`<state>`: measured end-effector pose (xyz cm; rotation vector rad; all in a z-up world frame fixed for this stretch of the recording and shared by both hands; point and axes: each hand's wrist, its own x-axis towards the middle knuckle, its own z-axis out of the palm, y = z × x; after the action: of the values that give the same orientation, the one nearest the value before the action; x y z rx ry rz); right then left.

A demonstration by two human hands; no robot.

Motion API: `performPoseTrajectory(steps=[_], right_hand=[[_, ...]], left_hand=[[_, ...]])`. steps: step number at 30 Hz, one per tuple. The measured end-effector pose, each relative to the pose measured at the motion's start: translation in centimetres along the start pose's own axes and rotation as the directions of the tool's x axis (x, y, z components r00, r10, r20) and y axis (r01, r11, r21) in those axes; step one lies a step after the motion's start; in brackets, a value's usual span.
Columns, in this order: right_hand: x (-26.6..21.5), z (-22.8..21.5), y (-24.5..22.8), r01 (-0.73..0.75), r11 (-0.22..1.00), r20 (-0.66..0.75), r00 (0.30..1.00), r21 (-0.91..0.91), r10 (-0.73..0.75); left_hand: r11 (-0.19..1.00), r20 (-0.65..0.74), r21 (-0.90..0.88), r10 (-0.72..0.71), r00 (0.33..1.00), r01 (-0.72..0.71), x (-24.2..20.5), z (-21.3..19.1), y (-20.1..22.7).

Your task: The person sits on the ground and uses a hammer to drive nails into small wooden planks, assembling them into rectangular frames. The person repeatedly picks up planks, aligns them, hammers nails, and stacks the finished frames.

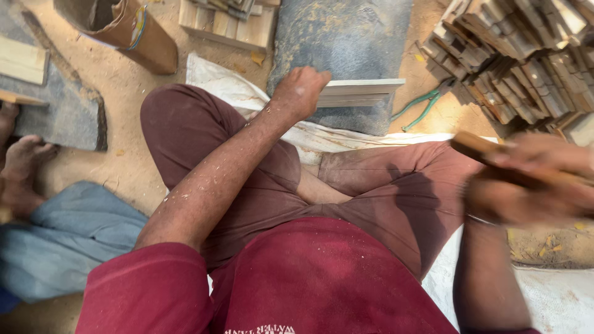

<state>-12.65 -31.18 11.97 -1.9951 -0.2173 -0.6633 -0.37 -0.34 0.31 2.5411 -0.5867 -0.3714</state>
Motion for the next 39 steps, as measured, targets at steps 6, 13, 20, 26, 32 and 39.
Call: performPoseTrajectory(steps=[6,13,20,26,32,39], right_hand=[[-5.3,3.9,3.1,-0.266,0.767,0.411,0.718,-0.584,0.562],[-7.1,5.3,3.3,-0.476,0.876,0.324,0.819,-0.078,0.474],[-6.3,7.8,3.3,-0.425,0.901,0.255,0.884,0.088,0.392],[-6.1,9.4,3.8,-0.084,0.996,0.171,0.982,0.029,0.078],[-7.4,11.7,5.5,-0.278,0.619,0.410,0.545,-0.735,0.731],[-9.1,11.7,7.7,-0.207,0.707,0.485,0.597,-0.677,0.639]], left_hand=[[0.999,-0.058,0.045,-0.018,0.998,0.021,-0.1,1.4,-0.7],[0.902,-0.140,0.432,0.064,0.988,0.003,-1.8,8.7,-3.5],[0.893,0.049,0.434,0.112,0.992,-0.123,-0.9,10.2,-4.6],[0.902,0.178,0.420,0.026,0.984,-0.100,-0.1,9.6,-4.4],[0.899,0.255,0.424,-0.004,0.967,-0.109,0.3,9.9,-4.2],[0.894,0.142,0.427,0.081,0.987,-0.134,-0.6,10.2,-4.8]])
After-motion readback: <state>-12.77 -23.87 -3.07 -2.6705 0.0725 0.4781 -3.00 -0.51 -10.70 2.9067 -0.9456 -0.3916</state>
